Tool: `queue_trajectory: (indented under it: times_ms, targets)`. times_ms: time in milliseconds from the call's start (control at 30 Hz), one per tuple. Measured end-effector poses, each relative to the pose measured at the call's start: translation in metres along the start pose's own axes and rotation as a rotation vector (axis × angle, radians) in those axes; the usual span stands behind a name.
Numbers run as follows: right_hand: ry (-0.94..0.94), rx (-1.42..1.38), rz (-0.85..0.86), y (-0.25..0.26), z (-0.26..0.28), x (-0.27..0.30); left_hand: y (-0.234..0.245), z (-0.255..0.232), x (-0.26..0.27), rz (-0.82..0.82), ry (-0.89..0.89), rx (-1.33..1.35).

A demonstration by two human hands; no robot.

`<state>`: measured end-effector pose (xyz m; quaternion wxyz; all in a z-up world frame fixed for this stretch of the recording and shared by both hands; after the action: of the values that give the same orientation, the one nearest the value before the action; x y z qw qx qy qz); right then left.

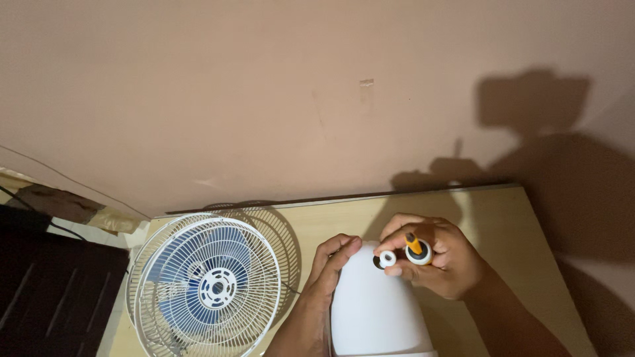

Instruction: The person removes the front grill of a white table fan, then uses a yellow screwdriver to loosen and remove screws from the rear motor housing. The fan blade and grill remain on the table while the motor housing is worked on.

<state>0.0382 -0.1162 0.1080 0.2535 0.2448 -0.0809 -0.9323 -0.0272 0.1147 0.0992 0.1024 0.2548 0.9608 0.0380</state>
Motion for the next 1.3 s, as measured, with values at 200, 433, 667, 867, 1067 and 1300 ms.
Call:
queue_trajectory:
  times_ms: [200, 433, 667, 867, 1067, 1300]
  targets:
    - [-0.023, -0.038, 0.036, 0.002, -0.004, -0.001, -0.003, -0.026, -0.010, -0.001, 0.125, 0.087]
    - [0.031, -0.152, 0.046, 0.003, -0.003, -0.003, -0.003, -0.032, -0.012, 0.019, 0.121, 0.104]
    - [-0.007, -0.086, -0.009, 0.003, -0.005, -0.002, -0.003, -0.026, -0.010, 0.014, 0.043, 0.176]
    - [-0.056, -0.231, -0.074, -0.006, -0.006, 0.003, 0.003, -0.014, -0.001, 0.055, 0.048, 0.035]
    - [-0.055, -0.240, -0.027, -0.004, -0.011, 0.008, 0.001, -0.014, -0.002, 0.052, -0.022, 0.115]
    - [-0.065, -0.529, -0.009, 0.001, -0.046, 0.024, -0.001, -0.019, -0.002, 0.056, 0.076, 0.091]
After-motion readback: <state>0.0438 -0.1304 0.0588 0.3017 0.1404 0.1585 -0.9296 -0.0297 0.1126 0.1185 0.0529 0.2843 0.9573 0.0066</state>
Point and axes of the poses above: each hand's wrist, its own x-axis away from the middle knuckle, its own y-axis out of the back of the hand, z = x × y, the point moved 2 cm from there along -x, towards the middle knuckle, and after that the axes turned 1 degree about -y, right-handed, at the moved point
